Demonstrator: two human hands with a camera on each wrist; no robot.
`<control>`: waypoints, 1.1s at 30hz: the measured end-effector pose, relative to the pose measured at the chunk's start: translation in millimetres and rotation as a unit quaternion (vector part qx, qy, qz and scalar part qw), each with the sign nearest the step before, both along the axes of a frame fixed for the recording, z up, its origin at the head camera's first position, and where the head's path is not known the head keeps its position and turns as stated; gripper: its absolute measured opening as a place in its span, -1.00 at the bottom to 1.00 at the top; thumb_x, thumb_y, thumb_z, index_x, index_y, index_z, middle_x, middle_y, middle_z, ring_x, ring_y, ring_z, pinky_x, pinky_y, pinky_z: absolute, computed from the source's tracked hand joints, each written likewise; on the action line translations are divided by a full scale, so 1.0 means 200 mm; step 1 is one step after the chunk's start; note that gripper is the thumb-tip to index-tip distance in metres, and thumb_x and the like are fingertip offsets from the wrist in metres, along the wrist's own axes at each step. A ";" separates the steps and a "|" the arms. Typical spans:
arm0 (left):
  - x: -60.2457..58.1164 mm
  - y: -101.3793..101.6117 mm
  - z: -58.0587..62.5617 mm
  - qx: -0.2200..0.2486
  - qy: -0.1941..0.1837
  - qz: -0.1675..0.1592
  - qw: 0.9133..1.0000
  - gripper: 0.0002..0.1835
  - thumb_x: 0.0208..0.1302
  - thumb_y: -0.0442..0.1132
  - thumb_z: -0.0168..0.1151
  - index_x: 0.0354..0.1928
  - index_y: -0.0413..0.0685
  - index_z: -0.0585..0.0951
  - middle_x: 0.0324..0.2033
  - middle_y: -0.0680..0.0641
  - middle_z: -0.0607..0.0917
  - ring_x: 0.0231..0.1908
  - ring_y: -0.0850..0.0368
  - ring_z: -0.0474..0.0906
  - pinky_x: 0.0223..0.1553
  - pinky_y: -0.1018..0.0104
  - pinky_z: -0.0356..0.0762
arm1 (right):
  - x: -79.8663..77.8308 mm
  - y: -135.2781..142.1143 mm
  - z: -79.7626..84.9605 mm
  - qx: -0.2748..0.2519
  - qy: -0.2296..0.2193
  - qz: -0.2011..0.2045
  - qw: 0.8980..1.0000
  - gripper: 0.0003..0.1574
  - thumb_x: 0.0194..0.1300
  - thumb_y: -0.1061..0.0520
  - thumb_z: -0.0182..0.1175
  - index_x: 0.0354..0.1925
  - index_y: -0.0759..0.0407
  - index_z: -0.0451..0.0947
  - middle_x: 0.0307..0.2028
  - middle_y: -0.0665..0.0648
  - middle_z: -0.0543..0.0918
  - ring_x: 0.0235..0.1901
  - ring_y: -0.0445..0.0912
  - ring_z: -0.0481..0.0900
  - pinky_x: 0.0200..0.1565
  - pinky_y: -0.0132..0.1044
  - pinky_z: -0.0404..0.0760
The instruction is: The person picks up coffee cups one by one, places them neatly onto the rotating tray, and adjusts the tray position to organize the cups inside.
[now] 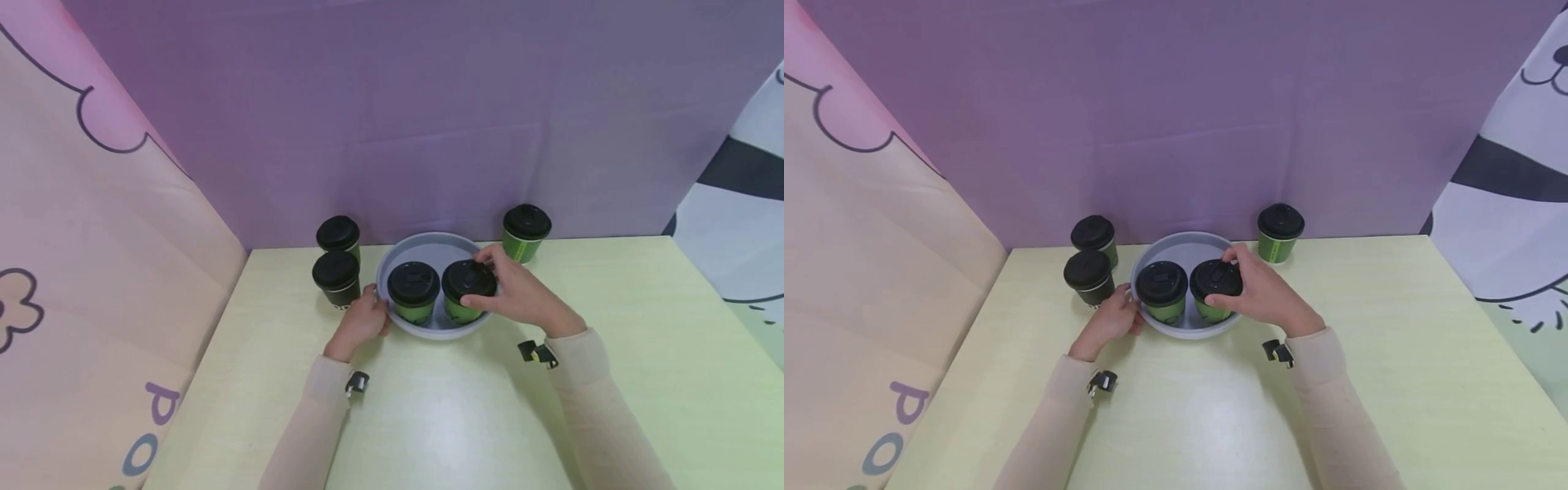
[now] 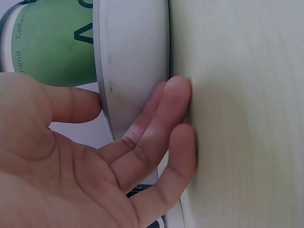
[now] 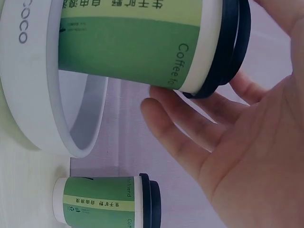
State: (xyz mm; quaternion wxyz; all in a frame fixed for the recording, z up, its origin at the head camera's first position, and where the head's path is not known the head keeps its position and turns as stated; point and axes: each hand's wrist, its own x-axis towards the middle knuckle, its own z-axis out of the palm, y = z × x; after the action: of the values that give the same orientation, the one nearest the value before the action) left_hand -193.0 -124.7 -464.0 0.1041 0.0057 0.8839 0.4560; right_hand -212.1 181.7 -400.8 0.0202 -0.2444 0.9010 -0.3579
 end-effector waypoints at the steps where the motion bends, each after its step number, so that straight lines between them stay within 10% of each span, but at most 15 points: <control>1: 0.00 0.00 0.00 0.000 0.000 -0.002 1.000 -0.36 0.61 -0.16 -0.12 0.57 -0.30 0.07 -0.47 -0.14 0.71 -0.50 0.06 0.62 -0.26 0.25 0.51 | 0.00 0.00 0.00 -0.005 0.000 0.000 1.000 -0.09 0.20 -0.12 0.49 0.27 0.17 0.22 0.28 0.25 0.52 0.22 0.17 0.54 0.24 0.16 0.47; 19: 0.00 0.01 -0.01 -0.004 0.026 0.005 1.000 -0.36 0.55 -0.21 -0.06 0.55 -0.30 0.11 -0.52 -0.11 0.71 -0.53 0.10 0.60 -0.28 0.24 0.52 | -0.05 0.12 0.03 -0.061 0.089 -0.071 0.992 -0.45 0.50 0.06 0.20 0.23 0.34 0.28 0.06 0.31 0.63 0.01 0.12 0.62 0.04 -0.10 0.54; 26: -0.01 0.01 -0.02 -0.015 0.041 0.023 0.999 -0.39 0.58 -0.17 -0.07 0.54 -0.25 0.15 -0.54 -0.06 0.70 -0.54 0.11 0.59 -0.29 0.25 0.50 | -0.07 0.16 0.01 -0.073 0.094 -0.108 0.987 -0.52 0.47 0.10 0.22 0.17 0.38 0.37 0.06 0.38 0.59 0.03 0.21 0.59 0.07 0.11 0.54; 33: -0.02 0.01 -0.05 -0.033 0.058 0.035 0.997 -0.41 0.59 -0.15 -0.10 0.53 -0.26 0.19 -0.59 -0.05 0.67 -0.63 0.11 0.50 -0.45 0.25 0.44 | -0.09 0.21 -0.02 -0.080 0.098 -0.147 0.981 -0.51 0.46 0.09 0.24 0.15 0.41 0.42 0.07 0.39 0.56 0.05 0.26 0.55 -0.02 -0.23 0.46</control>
State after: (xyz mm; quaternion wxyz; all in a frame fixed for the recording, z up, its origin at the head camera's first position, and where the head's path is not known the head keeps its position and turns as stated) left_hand -197.2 -122.1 -473.6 0.0366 -0.0025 0.9026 0.4289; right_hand -230.6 223.9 -404.7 -0.1405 -0.1439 0.8931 -0.4024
